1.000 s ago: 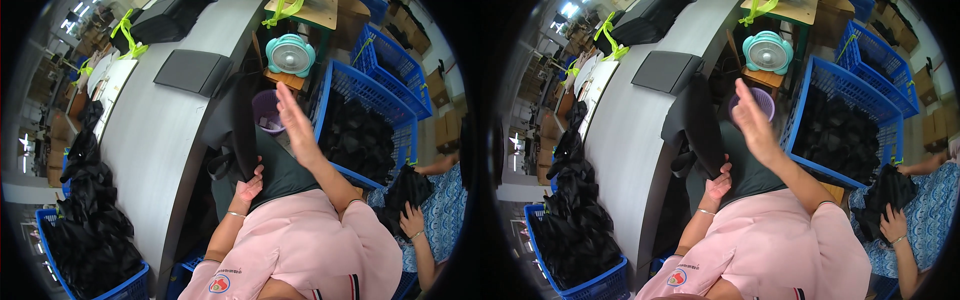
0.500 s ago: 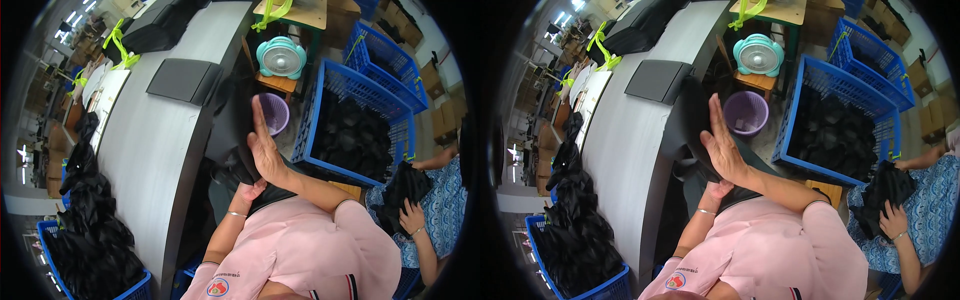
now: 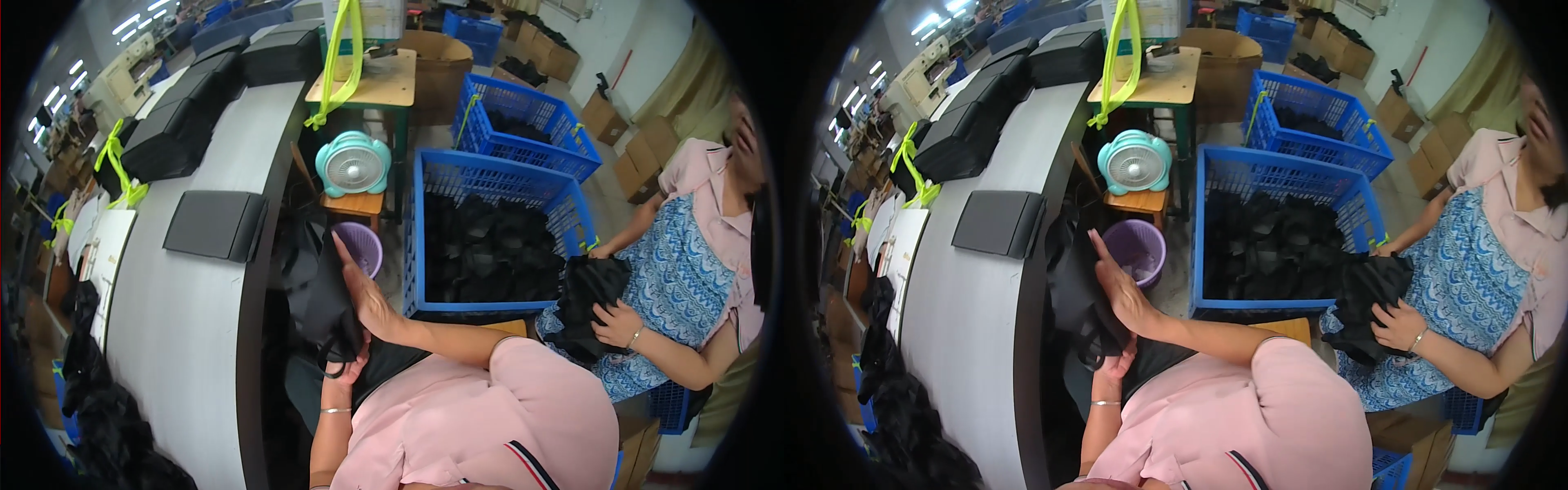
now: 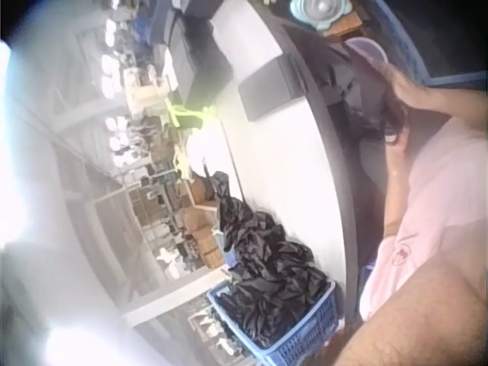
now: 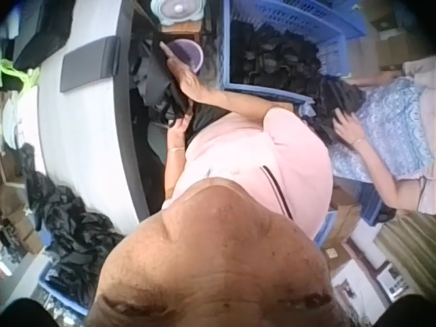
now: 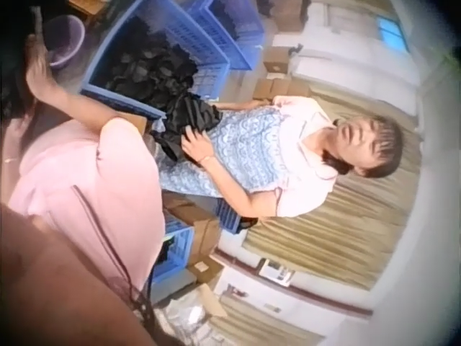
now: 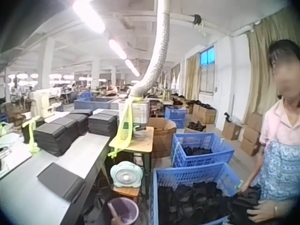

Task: Inspecting and sorting black garment pieces at a workstation.

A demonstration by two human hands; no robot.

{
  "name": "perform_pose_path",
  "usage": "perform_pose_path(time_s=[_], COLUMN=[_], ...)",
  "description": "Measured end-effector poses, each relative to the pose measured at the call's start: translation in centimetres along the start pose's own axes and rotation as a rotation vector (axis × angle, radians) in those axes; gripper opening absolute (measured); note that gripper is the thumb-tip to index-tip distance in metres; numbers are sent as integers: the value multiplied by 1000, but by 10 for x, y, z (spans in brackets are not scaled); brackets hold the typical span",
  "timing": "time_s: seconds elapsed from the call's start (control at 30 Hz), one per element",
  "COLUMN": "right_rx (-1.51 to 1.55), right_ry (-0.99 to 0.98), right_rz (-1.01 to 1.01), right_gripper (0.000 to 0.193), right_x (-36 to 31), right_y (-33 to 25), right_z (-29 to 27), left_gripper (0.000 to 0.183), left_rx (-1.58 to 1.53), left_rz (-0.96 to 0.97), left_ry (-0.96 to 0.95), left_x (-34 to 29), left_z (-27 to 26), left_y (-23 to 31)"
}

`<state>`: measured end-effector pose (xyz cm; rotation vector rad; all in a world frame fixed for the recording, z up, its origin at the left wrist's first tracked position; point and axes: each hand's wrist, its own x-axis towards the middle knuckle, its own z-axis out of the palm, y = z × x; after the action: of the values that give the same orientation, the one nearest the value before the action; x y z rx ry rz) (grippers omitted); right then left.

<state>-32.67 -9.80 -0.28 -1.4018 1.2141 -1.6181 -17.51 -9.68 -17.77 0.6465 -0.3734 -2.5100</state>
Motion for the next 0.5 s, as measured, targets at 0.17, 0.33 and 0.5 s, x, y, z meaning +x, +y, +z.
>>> perform_pose_path(time_s=[0.17,0.33,0.5], right_rx=[127,-77,197], right_ry=[30,-247,-37], right_rz=[-7,259,623], right_gripper=[64,56,51], right_x=[11,-48,-60], right_y=[1,13,49], right_z=[-4,-8,-23], left_gripper=[44,22,20], left_rx=[18,98,235], left_rz=[3,145,188], left_ry=[-115,142,361], left_x=[-13,-15,-29], left_z=[16,-26,-14], left_y=[-6,8,19])
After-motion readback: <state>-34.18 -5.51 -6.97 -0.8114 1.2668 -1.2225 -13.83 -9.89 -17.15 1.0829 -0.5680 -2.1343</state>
